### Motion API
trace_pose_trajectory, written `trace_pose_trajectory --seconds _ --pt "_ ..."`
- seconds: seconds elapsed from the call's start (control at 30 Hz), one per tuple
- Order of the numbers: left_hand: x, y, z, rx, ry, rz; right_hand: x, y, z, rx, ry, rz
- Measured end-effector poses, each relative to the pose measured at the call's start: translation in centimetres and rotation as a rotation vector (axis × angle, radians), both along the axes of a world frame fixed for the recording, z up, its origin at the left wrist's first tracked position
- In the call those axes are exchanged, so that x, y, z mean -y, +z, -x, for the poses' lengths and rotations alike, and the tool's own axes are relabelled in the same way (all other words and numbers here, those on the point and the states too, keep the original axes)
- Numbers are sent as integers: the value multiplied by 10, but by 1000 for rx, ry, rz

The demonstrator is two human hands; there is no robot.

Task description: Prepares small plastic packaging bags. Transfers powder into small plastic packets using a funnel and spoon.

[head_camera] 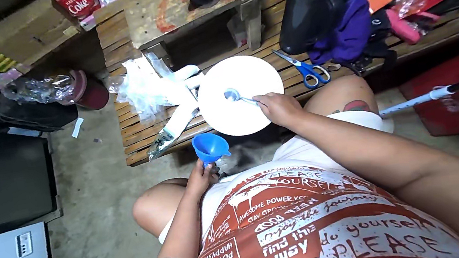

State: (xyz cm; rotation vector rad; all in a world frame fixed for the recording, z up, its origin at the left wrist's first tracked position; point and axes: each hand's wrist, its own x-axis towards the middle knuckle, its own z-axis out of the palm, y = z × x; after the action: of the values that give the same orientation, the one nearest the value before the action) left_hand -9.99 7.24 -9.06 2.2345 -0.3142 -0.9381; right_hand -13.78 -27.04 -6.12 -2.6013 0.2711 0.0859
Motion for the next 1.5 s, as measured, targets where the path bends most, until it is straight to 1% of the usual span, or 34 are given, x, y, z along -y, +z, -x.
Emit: trace_pose_trajectory --seconds 0.1,0.3,0.4,0.53,0.67,0.73,0.8,0.93,1.07,1.13,1.27,1.4,1.5 --pt "-1 -3 1 -44 9 -49 -5 3 1 -16 6 20" --pt "10 -14 -8 -25 -74 -94 -15 -7 6 -47 33 -22" --pt "18 -16 -12 -28 -62 -84 -18 -2 7 -124 54 -106" --pt "24 -22 -17 -20 -28 -16 -14 -10 8 -148 6 -321" --pt "29 -28 -20 -6 -41 -4 -18 -11 14 -127 1 -378" --pt "31 -28 -20 -7 -46 -17 -26 -9 20 -103 54 -364" --pt "32 -29 -21 -11 -51 -21 -36 -9 29 -52 150 -309" --pt "32 -31 -21 -36 -55 15 -49 -9 40 127 380 -87" --pt "32 -29 -20 -40 -59 20 -45 -6 39 185 444 53" --pt "32 -28 -20 -48 -54 15 -42 -6 39 196 418 49" --pt "31 -31 -21 -59 -33 29 -30 -5 26 178 204 -84" --pt "30 -32 -21 -43 -37 51 -16 -4 4 105 26 -83" --pt "29 -31 -21 -35 -57 38 -14 -8 -8 88 -43 -87"
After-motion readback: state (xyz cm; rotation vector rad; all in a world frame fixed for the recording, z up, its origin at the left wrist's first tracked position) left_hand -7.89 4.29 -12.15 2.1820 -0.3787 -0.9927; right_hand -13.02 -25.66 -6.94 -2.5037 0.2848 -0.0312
